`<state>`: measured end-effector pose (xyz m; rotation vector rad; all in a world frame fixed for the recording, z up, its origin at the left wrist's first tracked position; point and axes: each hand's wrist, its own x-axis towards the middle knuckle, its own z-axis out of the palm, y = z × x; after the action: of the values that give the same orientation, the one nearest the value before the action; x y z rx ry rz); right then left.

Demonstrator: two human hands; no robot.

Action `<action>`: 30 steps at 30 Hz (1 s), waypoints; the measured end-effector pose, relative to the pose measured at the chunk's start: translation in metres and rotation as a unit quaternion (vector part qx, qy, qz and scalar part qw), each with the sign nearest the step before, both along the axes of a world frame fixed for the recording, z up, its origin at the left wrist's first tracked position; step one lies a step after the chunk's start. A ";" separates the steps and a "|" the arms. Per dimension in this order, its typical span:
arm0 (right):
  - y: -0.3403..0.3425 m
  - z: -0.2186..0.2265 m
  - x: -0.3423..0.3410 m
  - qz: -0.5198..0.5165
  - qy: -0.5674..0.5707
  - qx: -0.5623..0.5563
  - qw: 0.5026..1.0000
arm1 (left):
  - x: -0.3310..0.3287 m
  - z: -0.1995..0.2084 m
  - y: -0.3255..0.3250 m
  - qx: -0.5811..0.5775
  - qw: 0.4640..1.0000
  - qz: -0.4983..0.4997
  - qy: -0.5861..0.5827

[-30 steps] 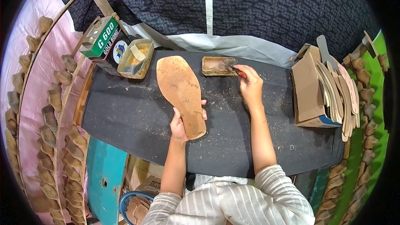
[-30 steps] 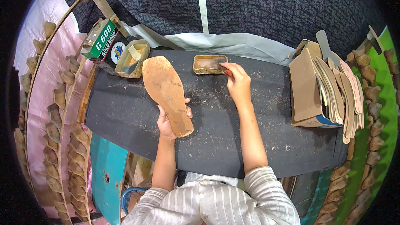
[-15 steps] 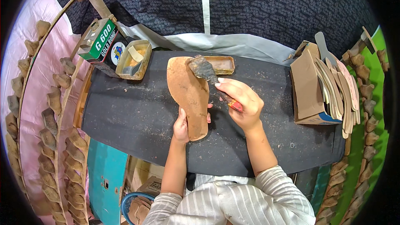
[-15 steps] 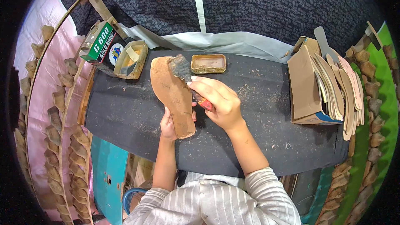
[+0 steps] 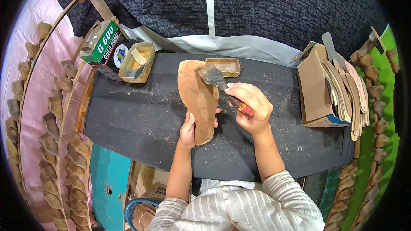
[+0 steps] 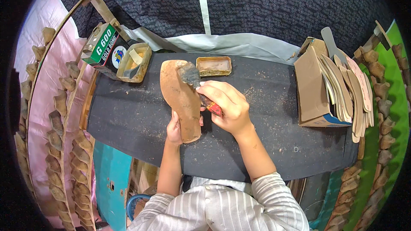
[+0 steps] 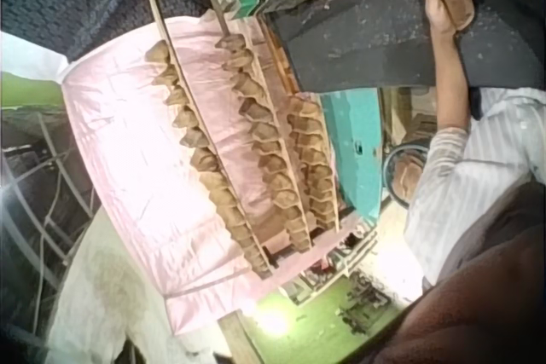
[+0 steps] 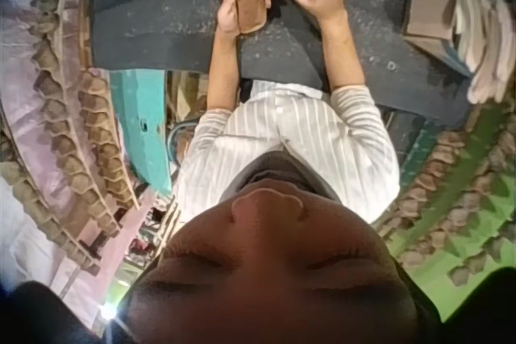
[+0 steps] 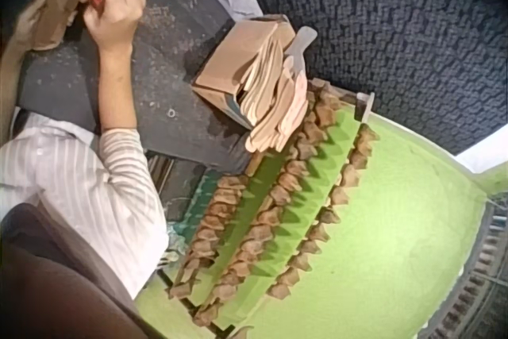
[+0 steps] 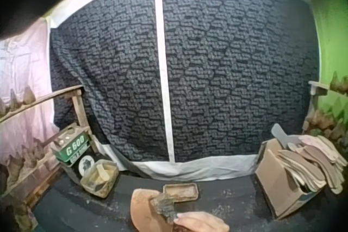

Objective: The person picks up a shoe sole from a box, dips a small brush into adhesive, and spreads the glue across the surface of the sole.

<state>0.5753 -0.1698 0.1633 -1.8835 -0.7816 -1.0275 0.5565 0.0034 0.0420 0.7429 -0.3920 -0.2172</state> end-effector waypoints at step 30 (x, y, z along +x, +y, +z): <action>-0.005 -0.007 0.003 0.126 0.065 -0.054 0.988 | 0.003 -0.010 0.008 -0.066 0.994 0.066 0.064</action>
<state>0.5779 -0.1747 0.1565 -1.8633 -0.9843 -0.7102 0.5594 0.0110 0.0316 0.6186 -0.2313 -0.1133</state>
